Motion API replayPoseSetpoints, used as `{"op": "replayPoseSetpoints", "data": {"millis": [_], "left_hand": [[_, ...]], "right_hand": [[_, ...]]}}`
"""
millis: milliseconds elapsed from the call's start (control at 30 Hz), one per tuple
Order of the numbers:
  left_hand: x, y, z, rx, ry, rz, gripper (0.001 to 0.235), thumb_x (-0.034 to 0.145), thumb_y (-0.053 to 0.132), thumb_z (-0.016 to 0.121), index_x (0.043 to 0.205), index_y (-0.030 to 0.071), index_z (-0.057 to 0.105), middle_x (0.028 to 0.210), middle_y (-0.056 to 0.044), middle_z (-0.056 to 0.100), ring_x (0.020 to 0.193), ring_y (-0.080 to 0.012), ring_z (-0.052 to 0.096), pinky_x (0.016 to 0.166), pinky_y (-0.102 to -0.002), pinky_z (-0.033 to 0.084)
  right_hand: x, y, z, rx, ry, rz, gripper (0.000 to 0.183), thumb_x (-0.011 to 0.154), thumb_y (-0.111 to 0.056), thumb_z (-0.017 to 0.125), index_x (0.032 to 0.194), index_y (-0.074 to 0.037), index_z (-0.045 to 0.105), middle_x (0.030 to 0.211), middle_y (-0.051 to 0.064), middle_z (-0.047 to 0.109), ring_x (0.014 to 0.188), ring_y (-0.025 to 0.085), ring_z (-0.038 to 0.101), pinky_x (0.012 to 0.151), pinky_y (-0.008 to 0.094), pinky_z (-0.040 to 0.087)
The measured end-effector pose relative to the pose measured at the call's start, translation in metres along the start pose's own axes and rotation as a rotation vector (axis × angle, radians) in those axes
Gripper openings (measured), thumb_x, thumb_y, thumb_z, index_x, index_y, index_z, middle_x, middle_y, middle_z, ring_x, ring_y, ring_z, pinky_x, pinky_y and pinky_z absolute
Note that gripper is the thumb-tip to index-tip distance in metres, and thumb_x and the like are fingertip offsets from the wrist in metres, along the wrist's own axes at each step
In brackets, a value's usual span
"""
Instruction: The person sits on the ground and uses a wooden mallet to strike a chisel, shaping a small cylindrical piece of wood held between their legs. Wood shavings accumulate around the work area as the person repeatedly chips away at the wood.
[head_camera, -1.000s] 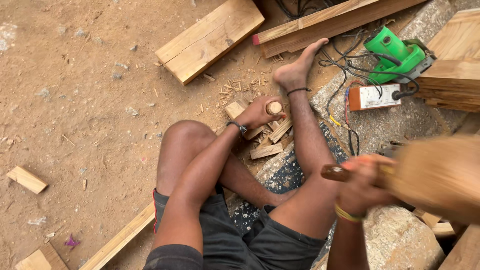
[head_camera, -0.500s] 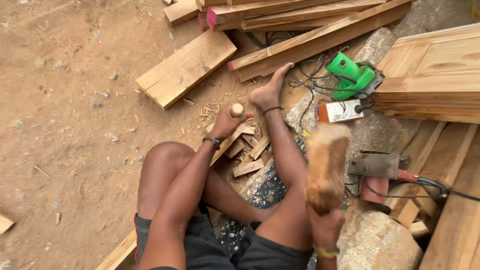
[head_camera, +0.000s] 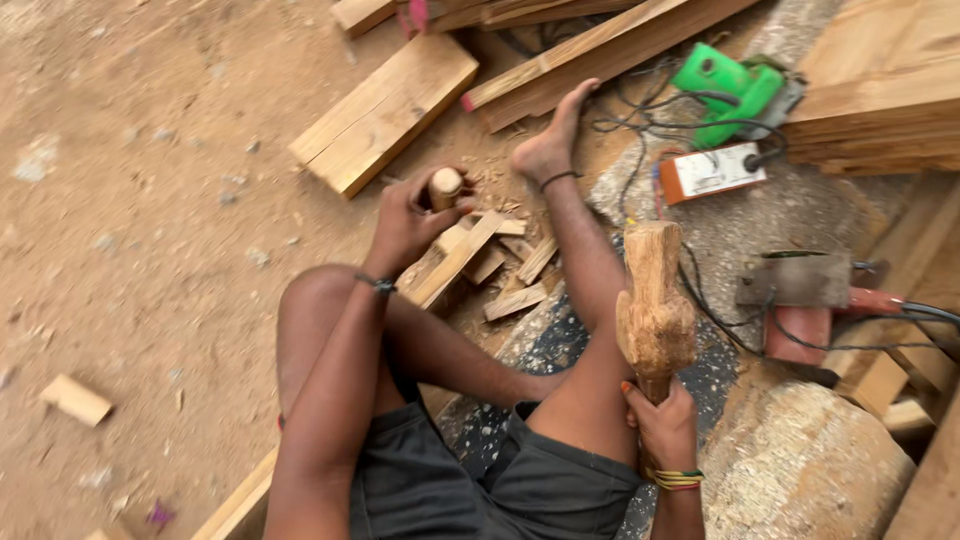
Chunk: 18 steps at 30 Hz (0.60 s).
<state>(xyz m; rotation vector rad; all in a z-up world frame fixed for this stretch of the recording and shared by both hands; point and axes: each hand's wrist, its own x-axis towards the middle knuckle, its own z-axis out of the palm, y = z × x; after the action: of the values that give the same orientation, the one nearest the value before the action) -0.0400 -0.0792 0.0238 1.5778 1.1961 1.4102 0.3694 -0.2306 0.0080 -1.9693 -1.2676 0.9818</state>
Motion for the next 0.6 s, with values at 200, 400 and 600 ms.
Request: {"op": "replayPoseSetpoints", "data": {"millis": [200,400,600], "left_hand": [[-0.013,-0.054,0.022,0.145,0.291,0.080,0.057,0.076,0.032,0.097,0.118,0.009,0.067,0.101,-0.005,0.073,0.090,-0.0163,0.074,0.081,-0.031,0.064],[-0.023,-0.120,0.060,-0.453,0.622,-0.044,0.063,0.079,0.025,0.094,0.119,0.012,0.046,0.096,-0.002,0.063,0.086,-0.0118,0.066,0.077,-0.027,0.062],[-0.022,-0.127,0.080,-0.378,0.613,-0.062,0.058,0.080,0.012,0.093,0.113,0.011,0.046,0.104,-0.003,0.060,0.085,-0.0090,0.062,0.073,-0.024,0.060]], "right_hand": [[-0.002,-0.010,0.005,-0.280,0.040,-0.009,0.033,0.077,-0.021,0.081,0.100,0.000,0.068,0.069,0.018,0.074,0.057,0.024,0.072,0.055,0.037,0.055],[-0.001,0.012,0.008,-0.438,0.116,-0.199,0.042,0.075,-0.028,0.081,0.102,0.002,0.066,0.083,0.024,0.073,0.076,0.038,0.073,0.064,0.045,0.057],[-0.002,0.011,0.005,-0.439,0.107,-0.149,0.042,0.075,-0.030,0.081,0.100,0.001,0.066,0.081,0.023,0.073,0.074,0.038,0.074,0.067,0.046,0.056]]}}
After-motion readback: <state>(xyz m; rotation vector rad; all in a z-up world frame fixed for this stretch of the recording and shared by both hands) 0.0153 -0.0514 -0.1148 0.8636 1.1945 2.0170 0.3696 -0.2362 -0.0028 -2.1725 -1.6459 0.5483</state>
